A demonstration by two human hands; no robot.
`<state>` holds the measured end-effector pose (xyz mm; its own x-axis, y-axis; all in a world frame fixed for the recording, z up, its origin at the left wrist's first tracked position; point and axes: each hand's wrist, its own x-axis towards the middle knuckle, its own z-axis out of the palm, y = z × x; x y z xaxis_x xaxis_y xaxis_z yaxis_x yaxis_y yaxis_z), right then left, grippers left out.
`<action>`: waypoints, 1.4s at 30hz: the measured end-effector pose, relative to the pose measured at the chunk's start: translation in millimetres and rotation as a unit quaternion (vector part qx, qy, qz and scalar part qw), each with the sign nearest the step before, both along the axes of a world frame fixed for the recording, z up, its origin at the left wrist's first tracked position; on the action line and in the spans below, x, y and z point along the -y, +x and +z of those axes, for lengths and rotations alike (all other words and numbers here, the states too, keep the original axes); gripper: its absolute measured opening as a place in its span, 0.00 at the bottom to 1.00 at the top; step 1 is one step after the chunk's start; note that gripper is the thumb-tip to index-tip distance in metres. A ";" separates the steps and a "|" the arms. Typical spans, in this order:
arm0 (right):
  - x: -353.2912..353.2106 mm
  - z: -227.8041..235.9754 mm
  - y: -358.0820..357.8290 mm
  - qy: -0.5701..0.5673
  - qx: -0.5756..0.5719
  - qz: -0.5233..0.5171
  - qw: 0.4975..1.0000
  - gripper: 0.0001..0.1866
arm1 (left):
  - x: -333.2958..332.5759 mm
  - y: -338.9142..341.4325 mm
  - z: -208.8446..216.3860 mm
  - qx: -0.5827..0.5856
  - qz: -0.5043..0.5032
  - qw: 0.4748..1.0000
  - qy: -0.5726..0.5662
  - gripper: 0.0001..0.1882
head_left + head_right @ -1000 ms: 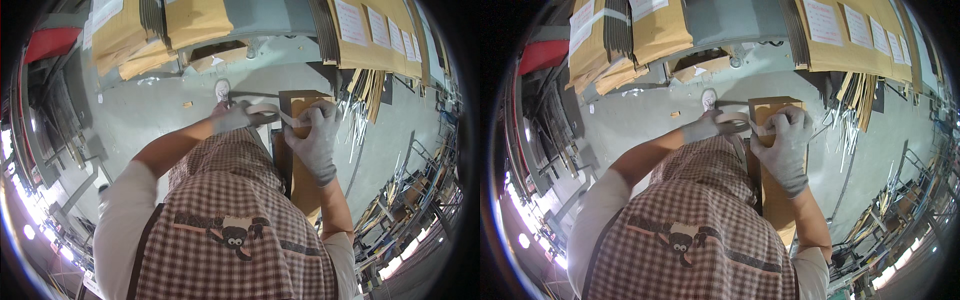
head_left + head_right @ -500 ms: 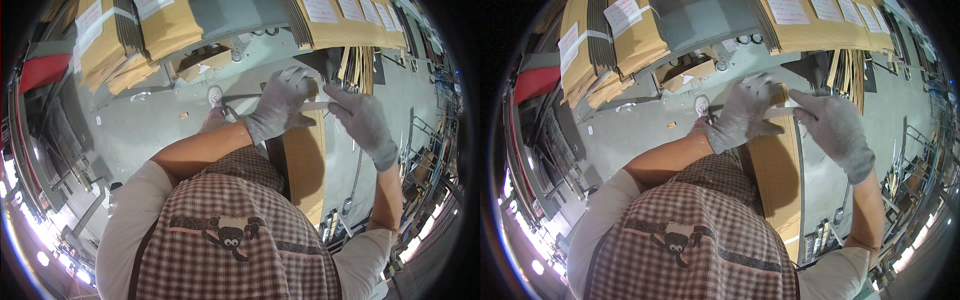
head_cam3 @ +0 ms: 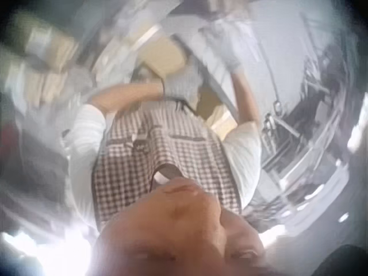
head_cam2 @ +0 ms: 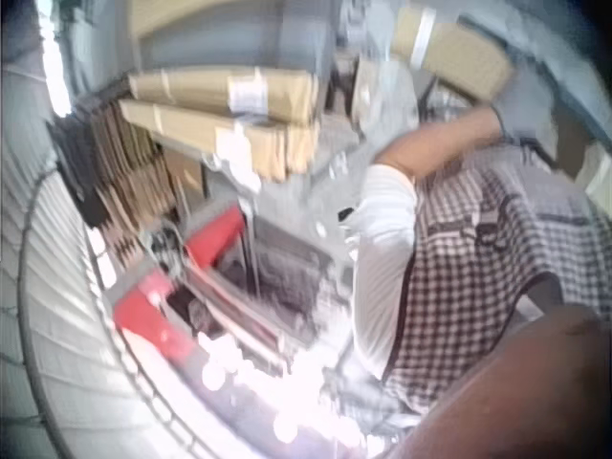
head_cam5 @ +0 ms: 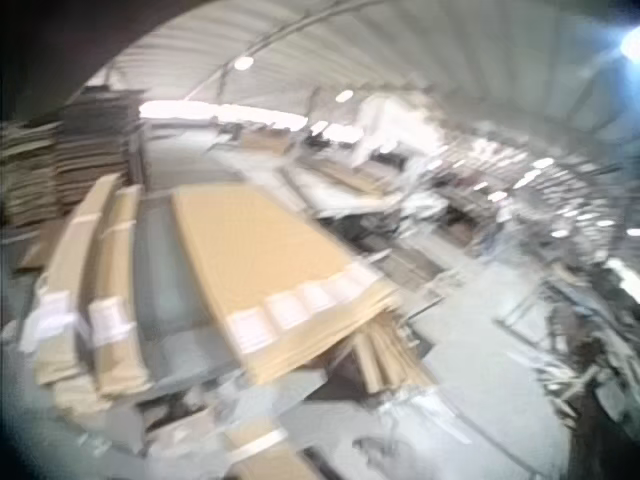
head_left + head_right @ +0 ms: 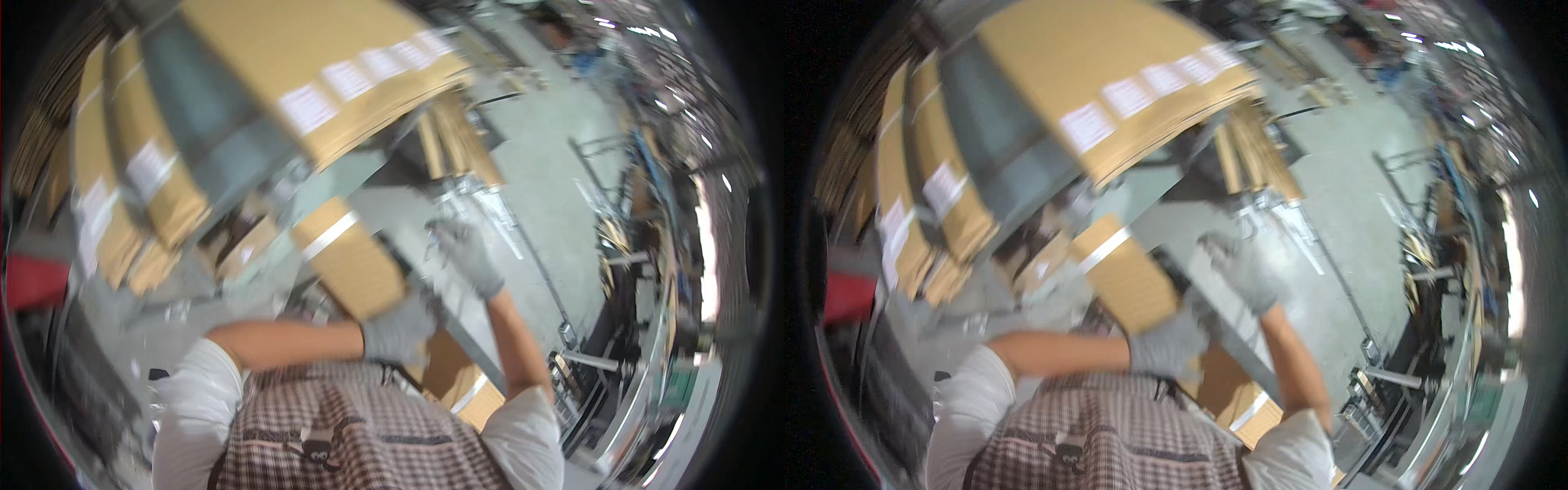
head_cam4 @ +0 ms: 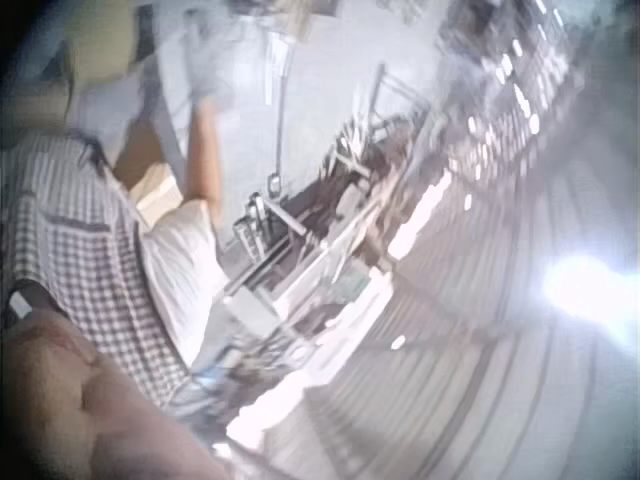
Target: Gathering several long thin strips of material, wrapping them in a cardboard protective layer, and securing the bundle with white tape.
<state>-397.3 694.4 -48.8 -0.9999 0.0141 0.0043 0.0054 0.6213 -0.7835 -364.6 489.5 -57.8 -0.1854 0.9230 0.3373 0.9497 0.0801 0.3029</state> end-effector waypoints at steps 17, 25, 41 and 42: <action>81.6 55.2 544.2 -0.311 -0.365 -0.565 0.672 0.57 | 62.8 90.6 84.8 0.333 -0.311 0.874 -0.170 0.52; 75.2 46.0 411.5 -0.147 -0.320 -0.299 0.887 0.30 | 234.0 65.0 24.7 0.310 -0.010 0.949 0.055 0.61; 222.2 -98.0 172.8 0.021 0.001 0.375 0.927 0.42 | 326.7 140.9 6.3 0.390 0.326 0.855 0.107 0.70; 230.0 -106.0 173.8 -0.254 0.245 0.242 0.904 0.40 | 332.3 144.9 -15.9 0.348 0.318 0.874 0.120 0.68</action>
<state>-223.4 464.4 -154.9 -0.7695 -0.5499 -0.3247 0.2524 0.2052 -0.9456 -219.6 157.2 -73.7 -0.8719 0.4773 0.1091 0.3162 0.3787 0.8698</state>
